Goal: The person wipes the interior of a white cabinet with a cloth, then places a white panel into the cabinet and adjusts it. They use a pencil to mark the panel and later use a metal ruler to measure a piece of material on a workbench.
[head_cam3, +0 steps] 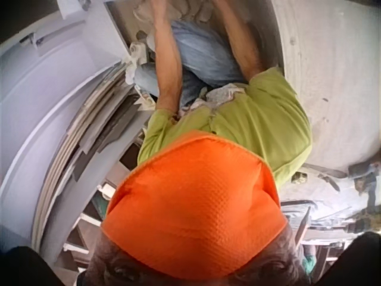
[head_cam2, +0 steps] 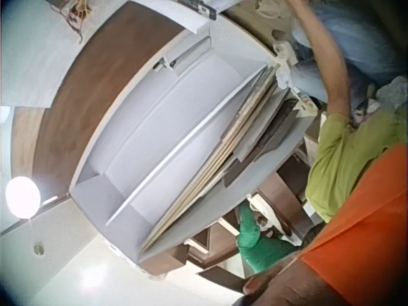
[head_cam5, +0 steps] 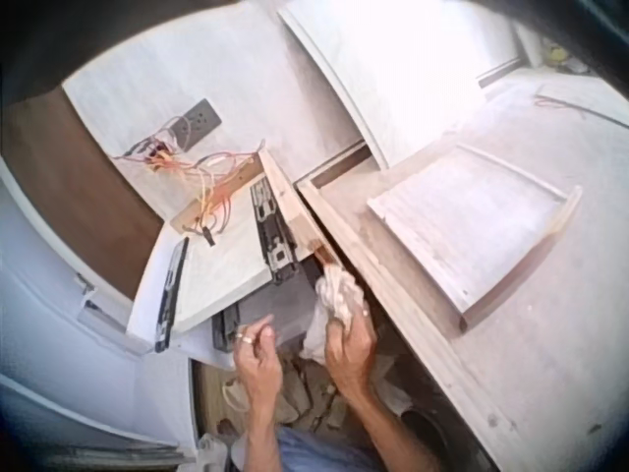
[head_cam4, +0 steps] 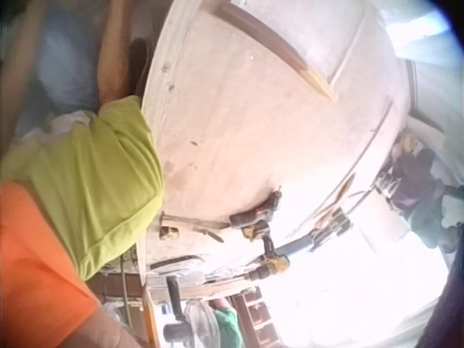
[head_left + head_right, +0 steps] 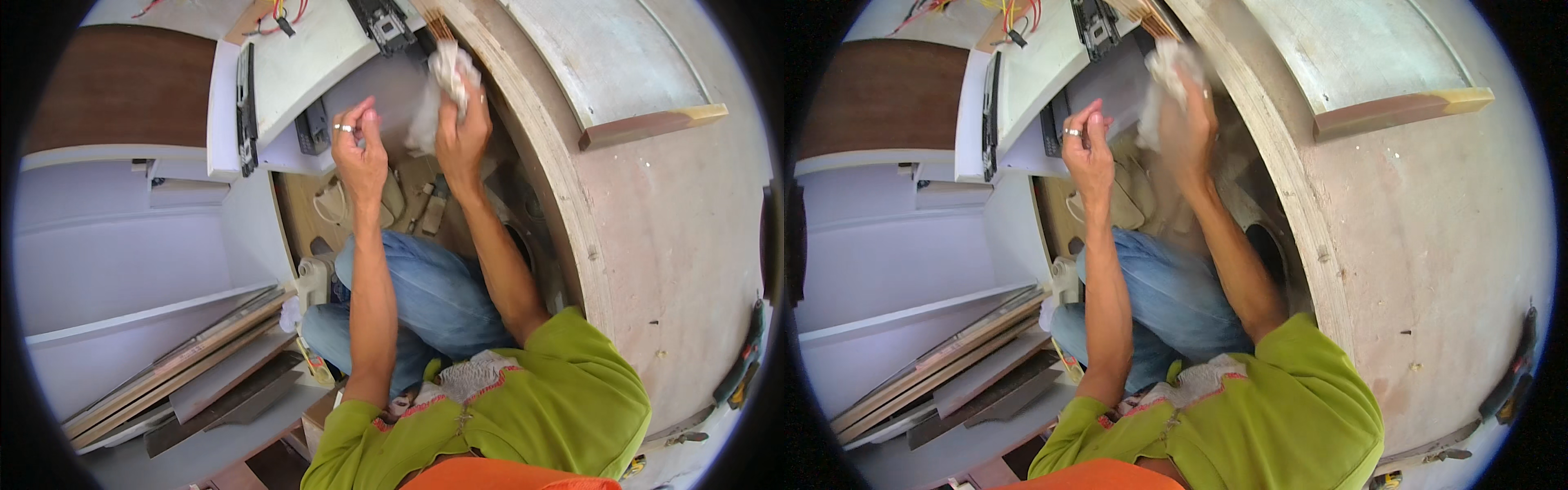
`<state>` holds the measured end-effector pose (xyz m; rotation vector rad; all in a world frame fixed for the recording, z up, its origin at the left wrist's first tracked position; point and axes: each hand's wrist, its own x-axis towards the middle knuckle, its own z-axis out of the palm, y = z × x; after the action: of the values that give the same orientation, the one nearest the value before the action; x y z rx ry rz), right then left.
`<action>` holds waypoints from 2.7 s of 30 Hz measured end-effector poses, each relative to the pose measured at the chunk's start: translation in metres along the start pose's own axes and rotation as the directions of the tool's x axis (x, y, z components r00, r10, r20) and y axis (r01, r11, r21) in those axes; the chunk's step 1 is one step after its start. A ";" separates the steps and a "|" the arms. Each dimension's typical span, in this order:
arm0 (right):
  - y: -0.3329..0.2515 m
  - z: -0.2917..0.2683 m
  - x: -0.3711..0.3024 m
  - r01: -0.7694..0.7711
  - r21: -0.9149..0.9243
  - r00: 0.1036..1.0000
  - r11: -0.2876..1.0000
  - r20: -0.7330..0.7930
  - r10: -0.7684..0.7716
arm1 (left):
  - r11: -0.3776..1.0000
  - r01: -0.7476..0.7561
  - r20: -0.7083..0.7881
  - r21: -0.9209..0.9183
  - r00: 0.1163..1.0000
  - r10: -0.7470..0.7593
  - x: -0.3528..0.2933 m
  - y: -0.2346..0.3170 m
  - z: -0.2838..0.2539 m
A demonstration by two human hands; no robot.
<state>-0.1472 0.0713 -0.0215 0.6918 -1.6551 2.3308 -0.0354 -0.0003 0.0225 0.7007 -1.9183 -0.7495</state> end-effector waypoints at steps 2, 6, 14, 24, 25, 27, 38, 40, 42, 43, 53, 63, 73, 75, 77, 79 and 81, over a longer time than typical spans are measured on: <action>-0.036 0.008 0.030 -0.024 0.010 0.998 1.000 0.051 0.024 | 0.998 0.000 -0.005 0.056 1.000 0.000 0.000 -0.004 -0.006; 0.006 0.003 0.018 -0.065 -0.091 0.998 0.994 0.006 0.066 | 0.998 0.070 -0.019 -0.001 0.997 -0.070 0.007 -0.002 0.005; -0.033 0.012 0.035 0.036 -0.011 0.998 0.999 0.053 -0.036 | 0.993 -0.059 0.005 0.104 0.998 0.058 0.002 0.001 -0.008; -0.009 0.006 -0.003 0.006 -0.010 0.996 1.000 0.085 -0.006 | 0.975 -0.145 0.023 0.168 0.989 0.143 0.001 0.008 -0.012; -0.015 0.012 0.012 0.053 -0.025 0.994 0.998 0.093 -0.051 | 0.981 -0.101 -0.002 0.168 0.995 0.103 0.002 0.007 -0.014; -0.002 0.005 0.015 -0.024 -0.027 0.996 0.999 0.090 0.026 | 0.996 -0.053 -0.013 0.077 0.998 0.054 0.006 0.007 -0.007; 0.102 -0.095 -0.103 -0.392 -0.255 0.768 0.884 0.438 0.467 | 0.987 0.041 0.075 -0.154 0.997 -0.029 -0.007 0.031 0.059; 0.102 -0.098 -0.104 -0.360 -0.276 0.779 0.891 0.437 0.450 | 0.965 0.087 0.061 -0.247 0.995 -0.074 -0.002 0.042 0.086; 0.100 -0.103 -0.099 -0.342 -0.293 0.753 0.893 0.483 0.447 | 0.957 0.063 -0.068 -0.282 0.994 -0.085 0.008 0.050 0.115; 0.098 -0.108 -0.096 -0.339 -0.302 0.741 0.891 0.497 0.451 | 0.949 0.019 -0.083 -0.314 0.995 -0.048 0.009 0.054 0.123; 0.102 -0.119 -0.095 -0.287 -0.362 0.709 0.887 0.542 0.450 | 0.933 0.016 -0.007 -0.359 1.000 -0.020 -0.015 0.051 0.111; 0.102 -0.111 -0.104 -0.262 -0.367 0.713 0.892 0.549 0.436 | 0.959 0.080 0.111 -0.273 0.993 -0.051 -0.035 0.039 0.097; 0.073 -0.110 -0.093 -0.088 -0.348 0.785 0.933 0.552 0.280 | 0.995 0.101 0.684 -0.010 0.727 -0.067 -0.056 0.031 0.048; 0.058 -0.106 -0.075 -0.020 -0.332 0.817 0.943 0.537 0.207 | 0.996 0.070 0.621 -0.053 0.784 -0.022 -0.053 0.028 0.023; 0.045 -0.089 -0.049 -0.029 -0.302 0.848 0.953 0.497 0.183 | 0.993 0.078 0.653 -0.089 0.758 -0.001 -0.052 0.023 -0.006; 0.036 -0.075 -0.026 -0.096 -0.279 0.871 0.955 0.441 0.216 | 0.990 0.119 0.698 -0.078 0.716 -0.031 -0.049 0.024 -0.038; 0.027 -0.065 -0.017 -0.133 -0.247 0.877 0.960 0.422 0.230 | 0.997 0.071 0.635 -0.027 0.772 -0.038 -0.053 0.017 -0.063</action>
<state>-0.1609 0.1233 -0.0695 1.1371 -2.2137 2.1753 0.0398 0.0361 0.0296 0.5018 -2.4837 -1.1800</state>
